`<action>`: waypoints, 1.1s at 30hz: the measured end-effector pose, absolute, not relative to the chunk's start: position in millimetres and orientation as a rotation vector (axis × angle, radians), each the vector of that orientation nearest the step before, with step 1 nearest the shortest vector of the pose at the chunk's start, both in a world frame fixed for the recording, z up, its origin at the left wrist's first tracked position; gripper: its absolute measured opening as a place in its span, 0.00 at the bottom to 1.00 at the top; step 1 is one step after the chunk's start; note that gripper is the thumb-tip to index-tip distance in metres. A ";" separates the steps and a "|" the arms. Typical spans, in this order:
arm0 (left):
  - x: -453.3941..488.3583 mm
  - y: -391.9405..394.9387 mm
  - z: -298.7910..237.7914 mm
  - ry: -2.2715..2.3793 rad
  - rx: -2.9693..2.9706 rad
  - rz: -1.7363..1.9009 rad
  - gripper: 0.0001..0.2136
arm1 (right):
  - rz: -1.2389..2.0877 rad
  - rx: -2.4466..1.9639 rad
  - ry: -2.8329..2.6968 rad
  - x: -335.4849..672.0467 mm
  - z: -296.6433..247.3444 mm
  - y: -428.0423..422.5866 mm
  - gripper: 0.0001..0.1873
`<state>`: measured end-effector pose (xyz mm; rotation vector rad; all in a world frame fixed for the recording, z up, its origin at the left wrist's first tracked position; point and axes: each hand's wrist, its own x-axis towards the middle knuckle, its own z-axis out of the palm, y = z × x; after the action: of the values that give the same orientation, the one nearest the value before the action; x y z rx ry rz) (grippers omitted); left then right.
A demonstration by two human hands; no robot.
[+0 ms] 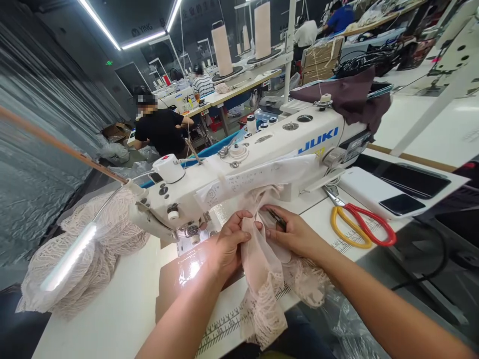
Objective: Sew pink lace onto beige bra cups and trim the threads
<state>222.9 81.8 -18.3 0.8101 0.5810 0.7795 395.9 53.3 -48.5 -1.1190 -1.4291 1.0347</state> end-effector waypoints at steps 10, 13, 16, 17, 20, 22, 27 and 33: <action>193.8 76.4 -14.9 0.670 0.840 0.716 0.17 | 0.766 -1.420 -1.507 417.4 -26.6 42.1 0.17; 170.4 68.5 -14.9 0.759 0.882 0.661 0.15 | 0.335 -1.643 -1.597 431.8 -23.1 45.0 0.15; 144.3 55.1 -17.2 0.866 0.913 0.560 0.10 | 0.053 -1.839 -1.635 433.0 -25.9 47.7 0.12; 134.5 49.3 -18.6 0.900 0.905 0.500 0.10 | -0.044 -1.932 -1.645 431.1 -27.3 48.7 0.13; 100.0 28.1 -24.4 0.977 0.843 0.343 0.13 | -0.195 -2.245 -1.734 425.7 -30.1 51.4 0.19; 72.6 10.8 -28.2 0.980 0.809 0.342 0.15 | -0.171 -2.325 -1.854 426.0 -29.5 51.0 0.21; 8.2 -36.8 -25.5 0.936 0.681 0.679 0.18 | -0.218 -1.976 -1.860 423.7 -24.8 31.9 0.22; -23.8 -69.0 -2.3 1.154 0.496 1.137 0.14 | 0.535 -1.116 -2.453 357.6 -45.6 22.4 0.24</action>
<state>-23.8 -69.0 -2.3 0.4959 1.1537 1.1370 357.6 22.4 -45.6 -1.1162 -2.4531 0.5348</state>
